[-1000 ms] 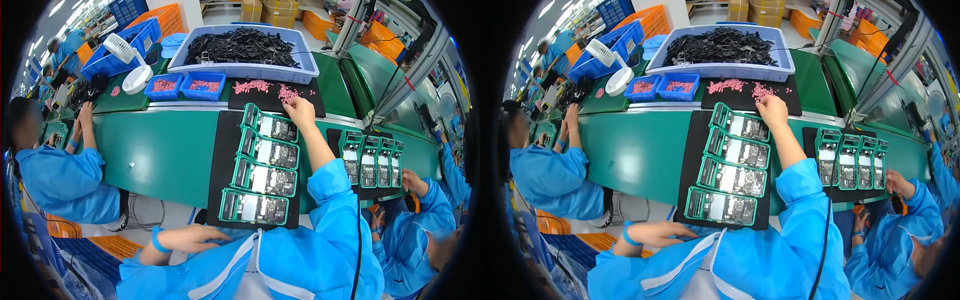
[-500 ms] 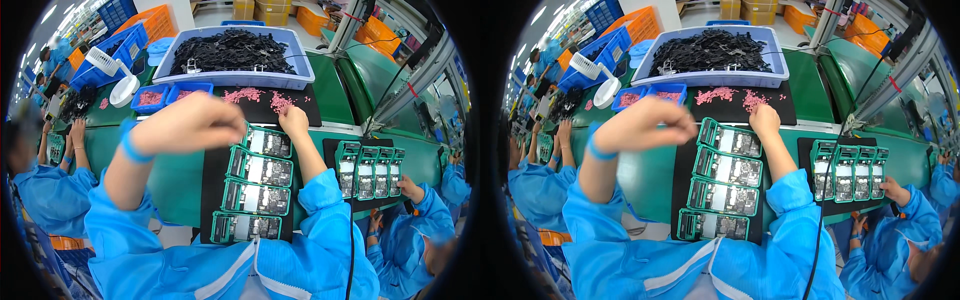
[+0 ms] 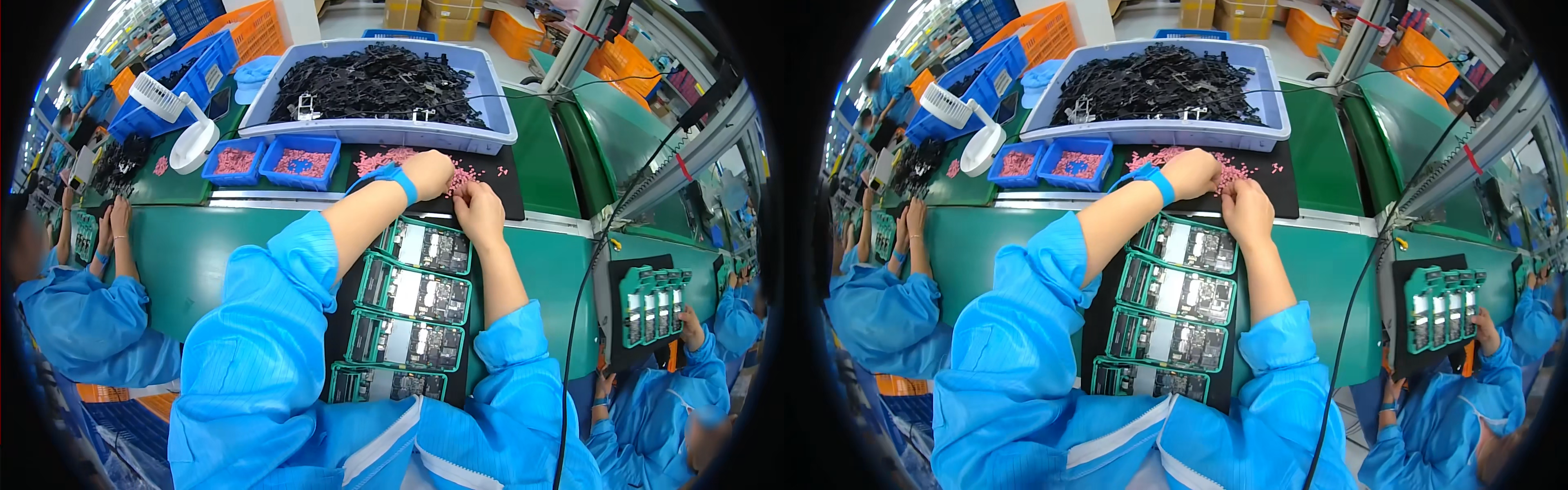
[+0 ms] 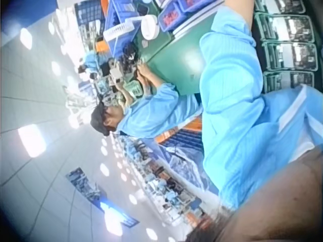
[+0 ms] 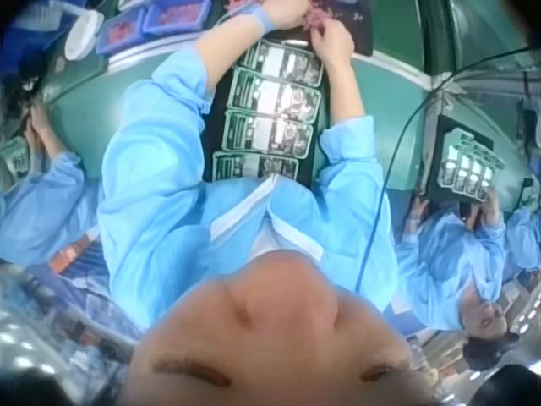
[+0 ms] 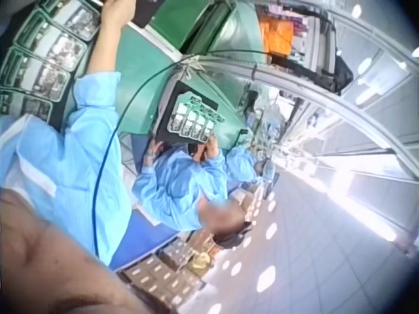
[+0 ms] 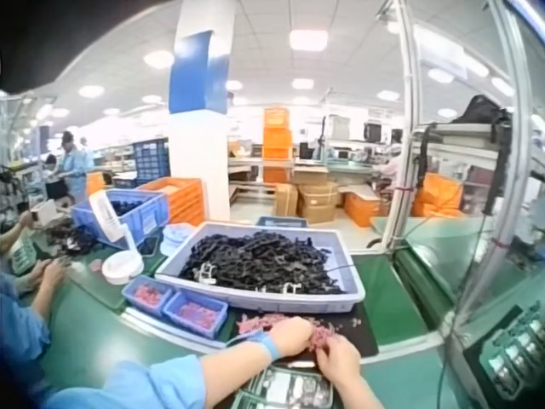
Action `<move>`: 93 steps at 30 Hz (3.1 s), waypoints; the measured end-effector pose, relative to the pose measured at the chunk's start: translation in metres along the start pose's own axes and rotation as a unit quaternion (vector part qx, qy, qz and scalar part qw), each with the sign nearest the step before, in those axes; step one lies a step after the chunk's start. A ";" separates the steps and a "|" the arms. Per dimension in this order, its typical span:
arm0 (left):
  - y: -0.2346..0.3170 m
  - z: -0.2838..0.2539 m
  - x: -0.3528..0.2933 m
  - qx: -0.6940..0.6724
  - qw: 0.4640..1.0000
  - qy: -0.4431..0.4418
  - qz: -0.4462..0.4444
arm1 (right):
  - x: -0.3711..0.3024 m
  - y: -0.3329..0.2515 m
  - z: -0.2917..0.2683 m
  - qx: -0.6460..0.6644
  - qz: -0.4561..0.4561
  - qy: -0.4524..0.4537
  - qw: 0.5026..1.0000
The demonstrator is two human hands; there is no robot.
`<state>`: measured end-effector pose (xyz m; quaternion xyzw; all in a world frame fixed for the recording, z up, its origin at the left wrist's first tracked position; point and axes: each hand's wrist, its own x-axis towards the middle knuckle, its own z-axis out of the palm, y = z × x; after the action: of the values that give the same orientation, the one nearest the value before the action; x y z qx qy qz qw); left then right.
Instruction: Manually placing small electronic components into specified slots on printed circuit boards.
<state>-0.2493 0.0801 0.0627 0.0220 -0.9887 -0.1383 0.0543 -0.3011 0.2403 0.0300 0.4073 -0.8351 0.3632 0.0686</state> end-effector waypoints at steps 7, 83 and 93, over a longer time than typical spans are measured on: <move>0.008 -0.005 0.006 0.046 0.998 -0.033 -0.005 | 0.004 -0.003 -0.004 0.014 -0.031 -0.021 0.999; 0.057 -0.001 -0.086 0.006 0.992 0.036 0.118 | -0.107 -0.038 -0.080 -0.109 -0.304 -0.122 0.938; 0.012 -0.025 -0.033 -0.073 0.996 -0.018 0.045 | -0.085 -0.032 -0.092 0.072 -0.186 -0.171 0.965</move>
<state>-0.2140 0.0867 0.0863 -0.0290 -0.9767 -0.2078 0.0445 -0.2380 0.3423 0.0800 0.6153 -0.7156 0.3284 -0.0389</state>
